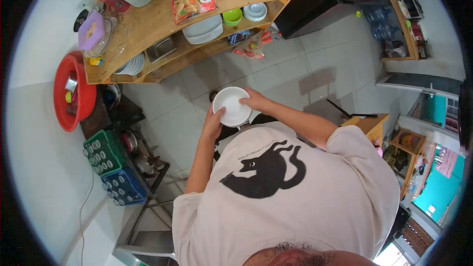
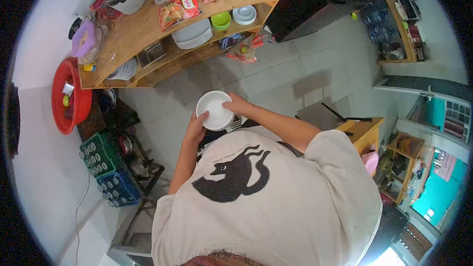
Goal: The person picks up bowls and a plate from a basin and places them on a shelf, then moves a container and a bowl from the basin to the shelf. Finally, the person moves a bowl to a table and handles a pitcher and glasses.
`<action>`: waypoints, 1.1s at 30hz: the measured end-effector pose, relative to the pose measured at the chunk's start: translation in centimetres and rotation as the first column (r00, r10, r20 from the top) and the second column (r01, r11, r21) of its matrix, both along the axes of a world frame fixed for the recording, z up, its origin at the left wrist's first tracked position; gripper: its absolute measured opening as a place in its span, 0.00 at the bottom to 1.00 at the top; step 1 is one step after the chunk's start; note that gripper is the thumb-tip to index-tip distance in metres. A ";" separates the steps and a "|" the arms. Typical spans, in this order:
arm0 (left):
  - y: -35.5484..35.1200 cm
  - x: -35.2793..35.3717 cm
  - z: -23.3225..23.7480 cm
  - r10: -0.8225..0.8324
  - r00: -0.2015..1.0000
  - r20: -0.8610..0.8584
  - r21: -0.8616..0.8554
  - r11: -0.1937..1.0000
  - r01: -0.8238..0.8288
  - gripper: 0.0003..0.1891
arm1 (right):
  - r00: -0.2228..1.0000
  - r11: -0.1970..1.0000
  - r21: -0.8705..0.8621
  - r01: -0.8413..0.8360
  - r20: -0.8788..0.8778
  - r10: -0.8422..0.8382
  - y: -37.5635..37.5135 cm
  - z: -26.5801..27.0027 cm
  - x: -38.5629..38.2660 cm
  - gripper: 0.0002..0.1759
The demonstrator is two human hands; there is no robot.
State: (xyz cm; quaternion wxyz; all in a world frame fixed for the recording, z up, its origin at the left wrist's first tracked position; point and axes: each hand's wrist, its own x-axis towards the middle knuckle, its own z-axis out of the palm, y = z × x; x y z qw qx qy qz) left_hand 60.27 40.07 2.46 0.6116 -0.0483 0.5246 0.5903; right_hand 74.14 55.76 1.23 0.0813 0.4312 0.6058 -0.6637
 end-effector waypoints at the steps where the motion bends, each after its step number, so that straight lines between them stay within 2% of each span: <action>1: 1.0 -0.6 -0.4 0.007 1.000 -0.018 0.056 0.998 -0.006 0.25 | 1.000 0.999 0.039 -0.020 0.000 0.020 1.2 -0.1 -0.6 0.26; 2: 2.0 -1.2 -0.8 0.003 1.000 -0.002 0.058 0.998 -0.002 0.25 | 1.000 0.999 0.041 -0.016 0.016 0.015 2.4 -0.1 -1.2 0.26; 4: 4.2 -2.2 -1.5 0.050 0.998 -0.038 0.092 0.995 -0.046 0.24 | 0.999 0.971 -0.234 0.040 -0.021 -0.046 5.6 2.0 -3.1 0.26; 5: 5.1 -2.6 -1.7 0.047 0.999 -0.027 0.091 0.995 -0.044 0.24 | 0.999 0.971 -0.235 0.046 -0.009 -0.050 7.2 2.0 -3.5 0.26; 7: 6.9 -4.1 -2.1 0.054 0.998 -0.019 0.085 0.995 -0.052 0.24 | 0.963 0.853 -0.472 0.222 -0.032 -0.269 11.1 1.3 -4.4 0.26; 8: 7.6 -4.7 -2.4 0.042 0.999 -0.022 0.085 0.996 -0.040 0.24 | 0.961 0.899 -0.354 0.257 -0.008 -0.278 13.1 -0.7 -4.6 0.22; 10: 8.9 -5.4 -1.5 0.046 0.998 -0.048 0.035 0.998 -0.044 0.24 | 0.963 0.964 0.024 0.266 -0.056 -0.264 17.9 -8.3 -4.1 0.17; 11: 9.7 -5.7 -1.0 0.054 0.996 -0.073 0.002 0.999 -0.054 0.24 | 0.983 0.953 0.252 0.165 0.041 -0.181 21.2 -9.5 -4.4 0.16; 12: 10.4 -5.8 -0.6 0.060 0.995 -0.077 -0.014 0.998 -0.062 0.24 | 0.982 0.890 0.456 0.029 0.153 -0.111 24.4 -10.4 -4.7 0.14; 14: 11.7 -5.6 -0.2 0.087 0.995 -0.058 -0.021 0.996 -0.088 0.23 | 0.978 0.661 0.750 -0.041 0.167 -0.128 29.9 -11.8 -5.9 0.13; 16: 13.0 -4.8 -0.6 0.122 0.989 -0.087 -0.055 0.990 -0.127 0.23 | 0.948 0.499 0.818 -0.287 0.316 0.027 35.7 -15.8 -6.1 0.15; 18: 13.8 -3.6 -1.7 0.190 0.978 -0.090 -0.098 0.975 -0.198 0.23 | 0.925 0.398 0.847 -0.353 0.381 0.010 39.4 -16.4 -7.2 0.17; 19: 14.7 -3.2 -2.2 0.189 0.977 -0.098 -0.114 0.973 -0.199 0.23 | 0.926 0.413 0.841 -0.349 0.376 0.017 41.1 -17.1 -8.1 0.17; 21: 16.2 -1.8 -3.4 0.242 0.967 -0.078 -0.146 0.957 -0.251 0.24 | 0.966 0.239 0.946 -0.221 0.246 -0.084 43.1 -19.0 -9.2 0.18; 23: 18.3 -0.7 -4.2 0.266 0.962 -0.064 -0.180 0.945 -0.273 0.24 | 0.984 0.152 0.978 -0.141 0.155 -0.088 44.8 -21.0 -10.4 0.17; 27: 22.0 0.2 -7.0 0.212 0.973 -0.087 -0.225 0.948 -0.227 0.23 | 0.995 0.097 0.991 -0.091 0.096 -0.038 46.4 -23.7 -11.5 0.17; 31: 26.6 -0.5 -8.7 0.159 0.987 -0.037 -0.240 0.957 -0.163 0.23 | 0.996 0.072 0.994 -0.085 0.088 -0.033 47.1 -24.8 -11.4 0.16; 33: 29.2 -1.3 -9.6 0.120 0.986 -0.114 -0.169 0.976 -0.138 0.23 | 0.996 0.064 0.995 -0.080 0.083 -0.043 47.3 -25.1 -11.1 0.15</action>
